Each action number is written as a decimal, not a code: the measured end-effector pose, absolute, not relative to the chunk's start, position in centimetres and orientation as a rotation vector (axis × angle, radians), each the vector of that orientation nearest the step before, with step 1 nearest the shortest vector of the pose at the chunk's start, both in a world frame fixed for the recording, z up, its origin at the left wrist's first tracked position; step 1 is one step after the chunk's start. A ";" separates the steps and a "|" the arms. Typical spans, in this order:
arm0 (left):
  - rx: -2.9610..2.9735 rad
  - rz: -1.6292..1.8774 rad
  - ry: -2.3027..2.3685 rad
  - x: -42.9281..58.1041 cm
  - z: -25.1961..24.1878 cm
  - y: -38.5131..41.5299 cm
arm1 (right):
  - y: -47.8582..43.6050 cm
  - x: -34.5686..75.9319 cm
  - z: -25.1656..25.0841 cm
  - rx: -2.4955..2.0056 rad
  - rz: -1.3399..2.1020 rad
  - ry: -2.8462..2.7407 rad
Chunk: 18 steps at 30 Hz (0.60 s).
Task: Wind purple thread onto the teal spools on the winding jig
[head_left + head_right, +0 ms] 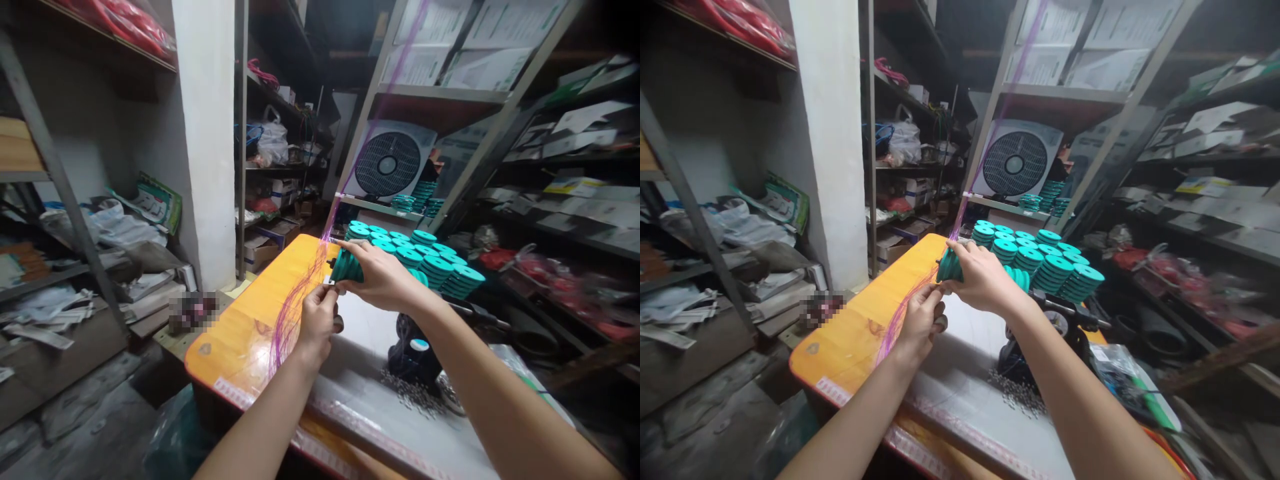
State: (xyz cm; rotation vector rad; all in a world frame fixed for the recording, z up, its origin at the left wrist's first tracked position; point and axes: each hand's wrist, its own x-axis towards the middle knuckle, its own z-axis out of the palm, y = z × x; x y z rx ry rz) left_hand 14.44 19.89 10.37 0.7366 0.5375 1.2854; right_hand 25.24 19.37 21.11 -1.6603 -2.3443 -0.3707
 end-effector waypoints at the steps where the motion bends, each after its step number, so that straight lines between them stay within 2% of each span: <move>1: 0.732 1.285 0.538 14.4 10.4 19.8 | 19.4 25.6 21.4 -1.623 -0.288 -2.379; 4: 0.717 1.279 0.534 14.4 10.7 19.6 | 19.6 26.4 22.1 -1.582 -0.175 -2.420; 18: 0.703 1.278 0.497 14.4 11.4 19.4 | 20.5 26.8 21.2 -1.495 -0.300 -2.428</move>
